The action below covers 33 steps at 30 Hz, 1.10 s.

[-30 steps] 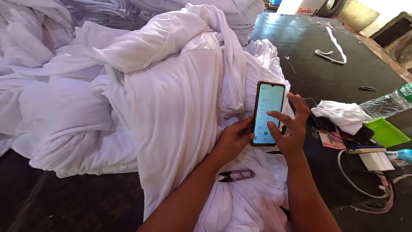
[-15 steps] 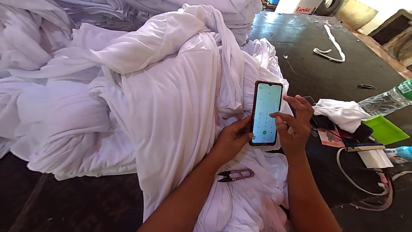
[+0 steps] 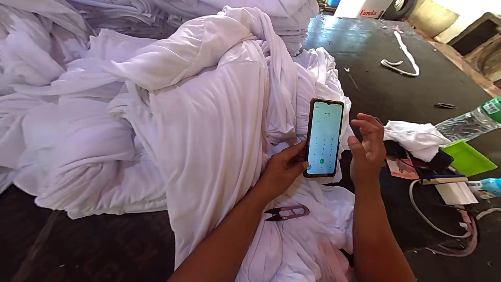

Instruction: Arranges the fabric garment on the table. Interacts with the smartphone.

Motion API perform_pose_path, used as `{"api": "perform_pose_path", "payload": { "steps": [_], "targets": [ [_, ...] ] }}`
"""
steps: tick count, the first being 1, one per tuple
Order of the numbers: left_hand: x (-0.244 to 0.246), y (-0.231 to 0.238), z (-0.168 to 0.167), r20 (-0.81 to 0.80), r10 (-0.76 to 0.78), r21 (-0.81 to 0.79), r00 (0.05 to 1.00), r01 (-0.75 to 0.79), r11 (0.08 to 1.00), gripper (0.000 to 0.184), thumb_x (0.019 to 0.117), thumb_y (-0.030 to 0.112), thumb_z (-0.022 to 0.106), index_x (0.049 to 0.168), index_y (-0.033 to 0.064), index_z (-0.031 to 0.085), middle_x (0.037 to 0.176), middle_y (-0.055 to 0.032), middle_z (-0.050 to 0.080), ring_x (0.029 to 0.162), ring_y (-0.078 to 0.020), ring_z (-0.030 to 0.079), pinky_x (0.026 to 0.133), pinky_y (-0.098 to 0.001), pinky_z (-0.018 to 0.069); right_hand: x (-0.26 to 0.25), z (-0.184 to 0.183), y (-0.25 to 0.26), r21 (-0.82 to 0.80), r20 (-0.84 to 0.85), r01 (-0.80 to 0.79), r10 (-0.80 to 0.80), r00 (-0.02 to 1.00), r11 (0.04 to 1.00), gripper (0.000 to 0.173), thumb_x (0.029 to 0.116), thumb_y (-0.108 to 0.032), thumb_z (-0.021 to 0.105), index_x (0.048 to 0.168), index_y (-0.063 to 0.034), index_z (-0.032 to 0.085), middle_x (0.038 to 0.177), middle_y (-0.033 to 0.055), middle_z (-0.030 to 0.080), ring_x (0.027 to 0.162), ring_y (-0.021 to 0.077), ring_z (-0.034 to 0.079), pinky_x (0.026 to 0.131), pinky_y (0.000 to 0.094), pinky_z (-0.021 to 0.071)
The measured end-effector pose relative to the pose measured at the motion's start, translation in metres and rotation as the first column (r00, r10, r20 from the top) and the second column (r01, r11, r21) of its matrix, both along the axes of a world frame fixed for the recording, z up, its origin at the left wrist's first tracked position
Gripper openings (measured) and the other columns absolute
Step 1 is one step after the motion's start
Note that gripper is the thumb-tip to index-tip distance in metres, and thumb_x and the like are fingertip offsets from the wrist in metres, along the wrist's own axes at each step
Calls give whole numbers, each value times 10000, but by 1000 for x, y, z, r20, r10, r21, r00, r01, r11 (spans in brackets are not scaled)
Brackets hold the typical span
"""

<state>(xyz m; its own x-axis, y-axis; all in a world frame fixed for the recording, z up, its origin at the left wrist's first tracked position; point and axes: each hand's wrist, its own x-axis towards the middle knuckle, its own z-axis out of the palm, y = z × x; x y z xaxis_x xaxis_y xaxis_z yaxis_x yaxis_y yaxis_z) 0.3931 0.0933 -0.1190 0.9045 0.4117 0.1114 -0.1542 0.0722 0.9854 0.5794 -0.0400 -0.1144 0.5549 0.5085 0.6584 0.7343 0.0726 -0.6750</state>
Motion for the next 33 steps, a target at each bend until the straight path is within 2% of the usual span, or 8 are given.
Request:
{"api": "perform_pose_path", "payload": {
  "steps": [2, 4, 8, 16, 20, 24, 28, 33],
  "targets": [
    [0, 0, 0, -1, -4, 0, 1000, 4, 1000, 502, 990, -4, 576, 1480, -31, 471, 1274, -150, 662, 1074, -93, 674, 970, -233, 535, 5, 0, -2, -21, -212, -98, 92, 973, 995, 582, 944, -341, 649, 1440, -108, 454, 1522, 10, 440, 1423, 127, 412, 1130, 362, 417],
    [0, 0, 0, 0, -3, -4, 1000, 3, 1000, 502, 990, -6, 575, 1481, -26, 472, 1274, -146, 663, 1073, -91, 674, 969, -233, 537, 10, 2, -6, -33, -359, -225, 199, 912, 974, 743, 874, -302, 724, 1503, -184, 348, 1518, -40, 443, 1418, 124, 426, 1115, 370, 440],
    [0, 0, 1, -3, -1, -13, 1000, 1, 1000, 496, 991, -9, 571, 1478, -26, 476, 1269, -144, 664, 1073, -85, 672, 971, -229, 534, 13, 6, -10, -107, -477, -377, 286, 831, 920, 981, 772, -217, 800, 1570, -214, 229, 1545, -28, 417, 1418, 136, 437, 1110, 363, 461],
    [-1, 0, 2, 4, -4, -21, 1000, 5, 1000, 500, 989, -12, 577, 1478, -28, 474, 1255, -138, 669, 1058, -81, 673, 961, -226, 536, 10, 5, -7, -191, -482, -406, 275, 832, 894, 997, 750, -145, 784, 1589, -205, 249, 1550, 23, 427, 1384, 155, 483, 1064, 357, 507],
    [-1, 0, 2, 4, -5, -26, 1000, 5, 1000, 500, 986, -19, 578, 1476, -24, 480, 1257, -138, 669, 1055, -81, 674, 961, -226, 536, 9, 6, -8, -177, -500, -442, 306, 810, 880, 981, 780, -200, 781, 1596, -219, 237, 1549, 4, 428, 1384, 144, 482, 1079, 343, 494],
    [-1, 0, 3, -5, -5, -29, 1000, 5, 1000, 499, 987, -15, 578, 1476, -23, 479, 1244, -131, 671, 1048, -76, 672, 955, -221, 536, 3, 7, -6, -244, -539, -463, 278, 795, 852, 1171, 708, -303, 872, 1615, -231, 135, 1536, 28, 404, 1329, 131, 530, 1016, 335, 547],
    [-1, -1, 3, -6, 0, -21, 1000, 0, 1000, 503, 985, -12, 582, 1477, -28, 475, 1247, -134, 669, 1048, -74, 671, 956, -216, 533, -3, 11, -3, -306, -544, -441, 226, 809, 844, 1278, 657, -281, 893, 1627, -233, 62, 1538, 43, 407, 1290, 89, 557, 991, 296, 554],
    [-1, -1, 3, -15, 6, -1, 1000, -6, 1000, 497, 986, -6, 585, 1470, -40, 477, 1244, -141, 670, 1049, -67, 669, 958, -211, 530, -2, 6, 0, -239, -525, -403, 232, 819, 884, 1143, 753, -405, 836, 1620, -181, 126, 1480, 24, 473, 1232, 77, 592, 976, 288, 559]
  ]
}}
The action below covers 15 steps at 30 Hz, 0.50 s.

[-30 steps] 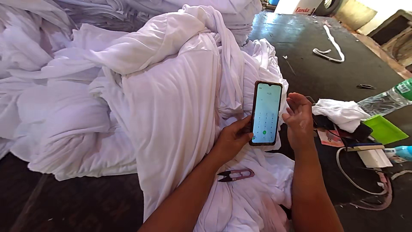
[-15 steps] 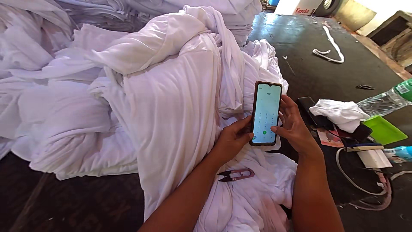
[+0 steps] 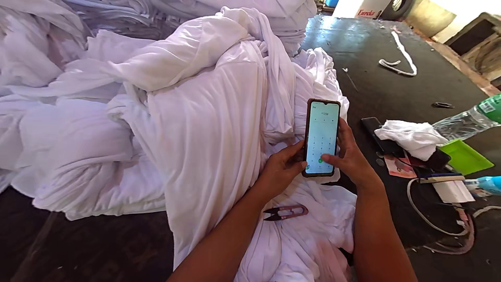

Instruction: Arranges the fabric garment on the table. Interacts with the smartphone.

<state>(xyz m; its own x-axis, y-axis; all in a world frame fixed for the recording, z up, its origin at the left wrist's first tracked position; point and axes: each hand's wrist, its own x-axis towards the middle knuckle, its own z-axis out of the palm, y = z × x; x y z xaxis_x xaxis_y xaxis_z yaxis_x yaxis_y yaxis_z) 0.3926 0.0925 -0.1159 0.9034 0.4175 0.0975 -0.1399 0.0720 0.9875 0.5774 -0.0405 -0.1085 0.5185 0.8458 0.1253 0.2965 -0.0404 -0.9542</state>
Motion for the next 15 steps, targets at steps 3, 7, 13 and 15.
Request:
{"api": "perform_pose_path", "payload": {
  "steps": [3, 7, 13, 15],
  "targets": [
    [0, 0, 1, 0, 3, 8, 1000, -3, 1000, 500, 986, -4, 588, 1471, -40, 476, 1254, -141, 667, 1055, -70, 669, 963, -213, 529, -4, -8, 9, 131, -26, 167, -165, 986, 977, 776, 928, -480, 656, 1531, -105, 343, 1322, -10, 603, 1095, 42, 649, 904, 257, 572],
    [0, 0, 2, -15, 0, 3, 1000, 0, 1000, 498, 988, -1, 589, 1471, -37, 477, 1267, -138, 665, 1064, -69, 669, 964, -211, 529, -6, -13, 16, 167, -65, 241, -234, 970, 956, 507, 1065, -436, 443, 1434, -90, 484, 1159, -54, 672, 998, 6, 673, 873, 220, 576],
    [1, 0, 2, 3, -2, -13, 1000, 2, 1000, 495, 985, -12, 589, 1467, -43, 478, 1251, -141, 667, 1053, -72, 670, 954, -208, 531, -4, -16, 15, 156, -72, 237, -229, 971, 959, 508, 1042, -450, 469, 1347, -51, 544, 1112, -45, 656, 980, 8, 664, 874, 227, 572],
    [1, 1, 0, 15, -3, -16, 1000, 3, 1000, 491, 984, -15, 585, 1463, -43, 481, 1245, -140, 670, 1048, -75, 672, 954, -212, 533, -4, -16, 15, 156, -53, 236, -231, 972, 959, 480, 1040, -446, 474, 1299, -52, 567, 1086, -48, 645, 960, 1, 662, 863, 221, 573]
  ]
}}
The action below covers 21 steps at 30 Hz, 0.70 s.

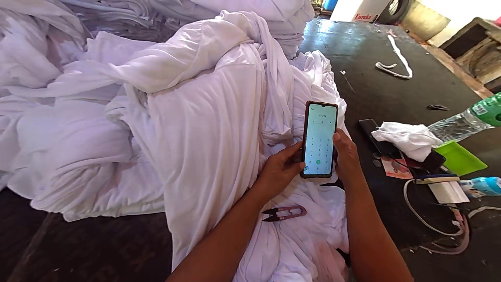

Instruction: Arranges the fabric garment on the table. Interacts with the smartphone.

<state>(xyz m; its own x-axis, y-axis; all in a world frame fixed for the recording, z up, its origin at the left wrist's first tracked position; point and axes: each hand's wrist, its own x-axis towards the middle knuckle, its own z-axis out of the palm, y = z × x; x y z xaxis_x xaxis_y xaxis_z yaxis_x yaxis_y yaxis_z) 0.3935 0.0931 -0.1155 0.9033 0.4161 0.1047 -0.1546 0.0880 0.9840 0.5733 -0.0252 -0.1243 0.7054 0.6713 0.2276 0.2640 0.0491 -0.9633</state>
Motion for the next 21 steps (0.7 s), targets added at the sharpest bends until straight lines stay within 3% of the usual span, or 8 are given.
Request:
{"api": "perform_pose_path", "payload": {
  "steps": [8, 17, 21],
  "targets": [
    [0, 0, 0, -21, -7, 6, 1000, 7, 1000, 491, 989, -5, 586, 1467, -39, 480, 1264, -137, 668, 1067, -76, 672, 964, -214, 530, 3, -3, 0, 24, -52, 31, -30, 998, 999, 445, 1063, -452, 415, 1246, -90, 597, 1038, -74, 670, 943, -3, 667, 849, 218, 572],
    [0, 0, -1, -10, -7, 15, 1000, 7, 1000, 495, 990, -6, 582, 1471, -45, 472, 1269, -145, 664, 1070, -79, 672, 967, -217, 530, -1, 1, 3, 29, -109, 83, -79, 991, 996, 422, 1110, -258, 252, 1237, -39, 590, 1052, -48, 671, 982, -10, 653, 905, 227, 552],
    [-1, 0, 0, -10, -11, 7, 1000, 11, 1000, 485, 992, -8, 577, 1465, -48, 476, 1274, -144, 661, 1069, -81, 671, 963, -216, 531, -2, 3, 4, 32, -124, 93, -88, 988, 995, 418, 1110, -220, 240, 1202, -43, 607, 1041, -45, 667, 977, -10, 650, 900, 222, 548]
  ]
}}
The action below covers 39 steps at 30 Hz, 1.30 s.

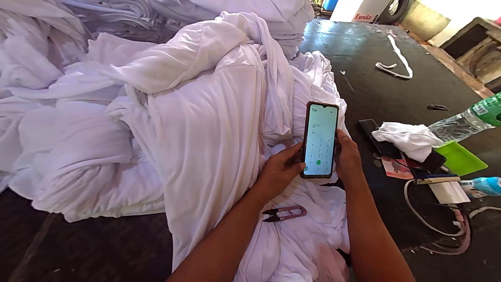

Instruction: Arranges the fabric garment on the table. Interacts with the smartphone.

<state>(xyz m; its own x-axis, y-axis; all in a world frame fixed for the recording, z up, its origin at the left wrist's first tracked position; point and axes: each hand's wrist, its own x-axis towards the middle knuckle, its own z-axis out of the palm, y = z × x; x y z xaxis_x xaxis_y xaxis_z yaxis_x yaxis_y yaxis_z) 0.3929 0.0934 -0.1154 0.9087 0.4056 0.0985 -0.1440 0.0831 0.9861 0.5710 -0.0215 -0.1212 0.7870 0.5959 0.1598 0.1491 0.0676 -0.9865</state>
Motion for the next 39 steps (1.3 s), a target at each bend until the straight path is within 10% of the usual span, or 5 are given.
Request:
{"api": "perform_pose_path", "payload": {
  "steps": [39],
  "targets": [
    [1, 0, 0, -4, 0, 5, 1000, 0, 1000, 492, 990, -1, 585, 1469, -42, 478, 1267, -147, 663, 1065, -81, 670, 962, -218, 530, 0, 0, 0, -9, 38, -2, 2, 999, 1000, 371, 1092, -228, 304, 1135, -73, 639, 1039, -67, 668, 950, -14, 648, 860, 215, 553]
  ]
}}
